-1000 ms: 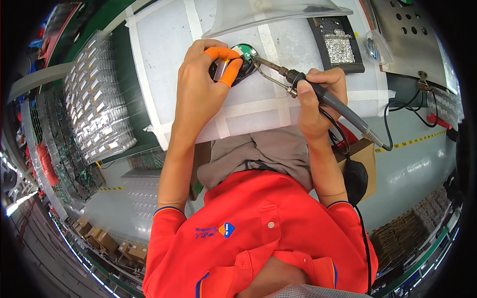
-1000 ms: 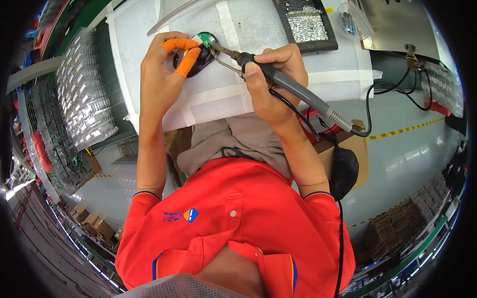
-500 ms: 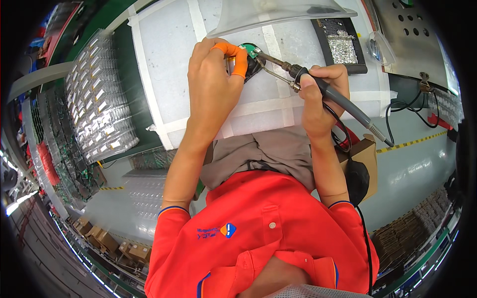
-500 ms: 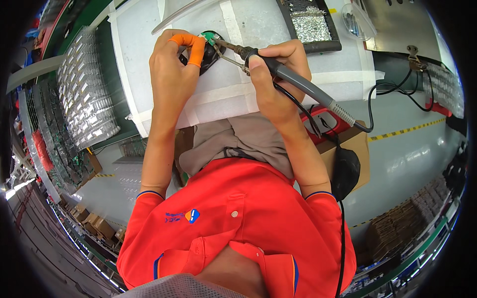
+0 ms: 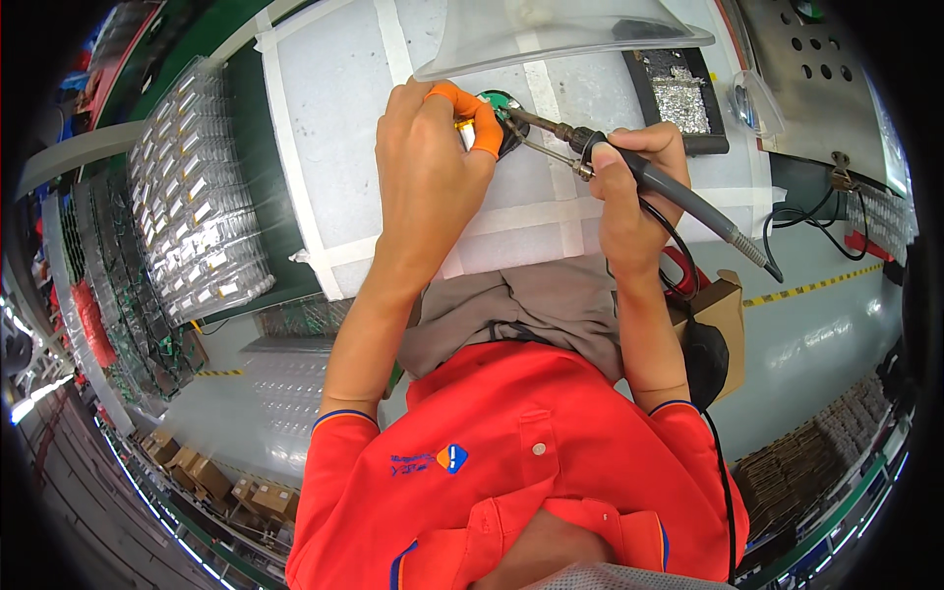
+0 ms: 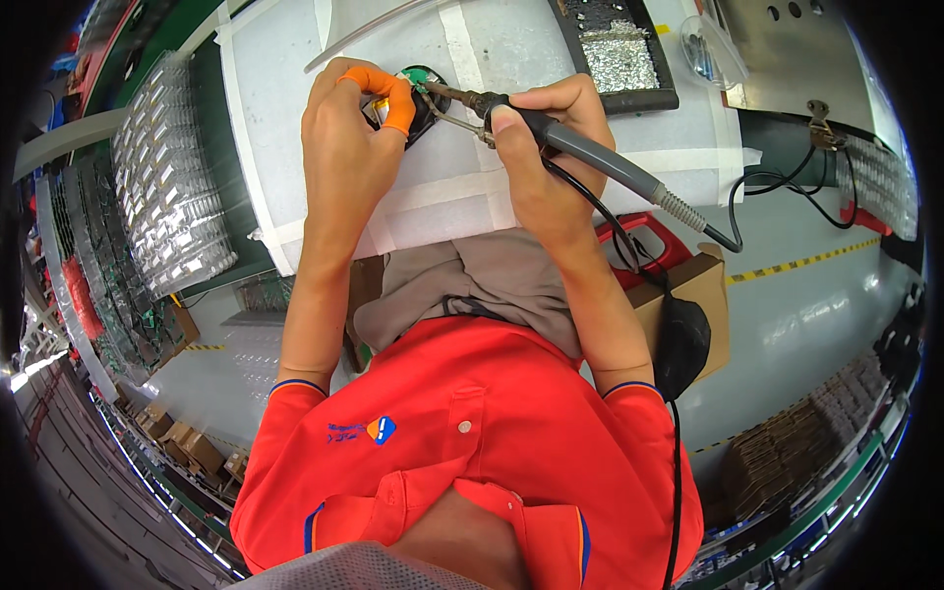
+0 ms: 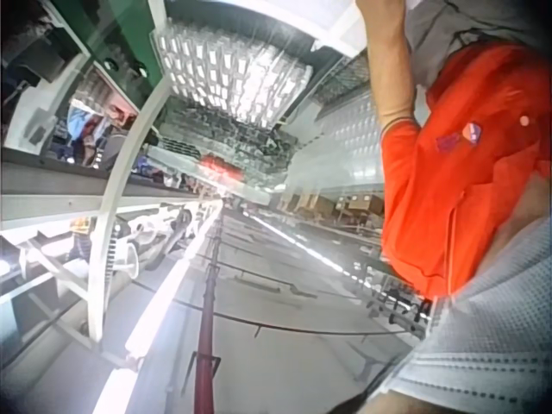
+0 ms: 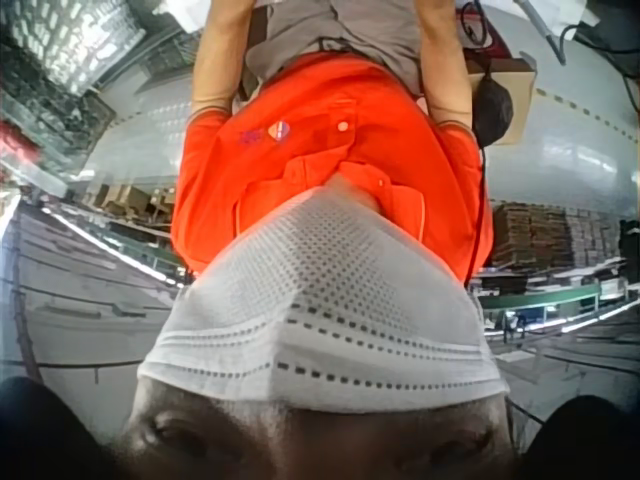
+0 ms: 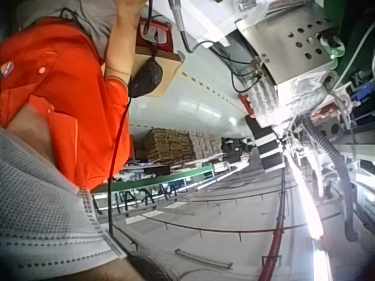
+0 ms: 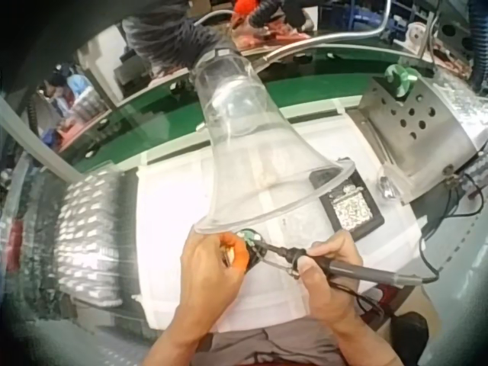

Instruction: Soldering electronic components onto a printed circuit board at an industrial workstation.

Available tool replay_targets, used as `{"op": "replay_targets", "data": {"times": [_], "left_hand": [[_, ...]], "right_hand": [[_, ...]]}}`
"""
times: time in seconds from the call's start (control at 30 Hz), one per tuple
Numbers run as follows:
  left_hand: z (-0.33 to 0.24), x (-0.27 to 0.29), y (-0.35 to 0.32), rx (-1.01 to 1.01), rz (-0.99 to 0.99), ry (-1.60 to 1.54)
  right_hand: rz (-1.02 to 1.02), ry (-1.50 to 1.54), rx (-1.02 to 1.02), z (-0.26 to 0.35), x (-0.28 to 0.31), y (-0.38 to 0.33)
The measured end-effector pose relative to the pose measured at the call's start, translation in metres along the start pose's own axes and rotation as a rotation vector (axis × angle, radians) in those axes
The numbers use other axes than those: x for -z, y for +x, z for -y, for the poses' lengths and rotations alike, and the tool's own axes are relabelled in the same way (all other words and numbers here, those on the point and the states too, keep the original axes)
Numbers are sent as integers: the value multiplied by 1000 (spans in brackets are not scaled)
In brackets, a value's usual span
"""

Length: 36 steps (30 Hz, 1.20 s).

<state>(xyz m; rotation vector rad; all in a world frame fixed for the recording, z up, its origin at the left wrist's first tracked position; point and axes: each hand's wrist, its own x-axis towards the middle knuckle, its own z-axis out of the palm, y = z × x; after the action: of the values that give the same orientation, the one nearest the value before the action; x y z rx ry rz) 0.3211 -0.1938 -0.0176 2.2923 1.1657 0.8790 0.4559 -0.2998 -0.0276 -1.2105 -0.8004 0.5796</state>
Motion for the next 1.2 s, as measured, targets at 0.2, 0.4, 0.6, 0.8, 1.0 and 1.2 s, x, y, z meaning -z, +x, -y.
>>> {"op": "replay_targets", "data": {"times": [0.2, 0.4, 0.6, 0.8, 1.0, 1.2], "left_hand": [[1, -2, 1, -16, -12, 2], [2, -3, 1, -12, -12, 24], [1, -1, -1, -10, -12, 31], [-5, 0, -1, 15, 30, 69], [3, 2, 6, 39, 39, -33], [18, 64, 21, 486, 387, -570]], "right_hand": [[-1, 1, 10, 0, -1, 2], [14, 18, -4, 0, -2, 3], [2, 36, 3, 0, -3, 0], [-52, 56, -18, 1, 0, -3], [-124, 63, 15, -5, 5, 4], [-244, 5, 76, 2, 21, 9]]}}
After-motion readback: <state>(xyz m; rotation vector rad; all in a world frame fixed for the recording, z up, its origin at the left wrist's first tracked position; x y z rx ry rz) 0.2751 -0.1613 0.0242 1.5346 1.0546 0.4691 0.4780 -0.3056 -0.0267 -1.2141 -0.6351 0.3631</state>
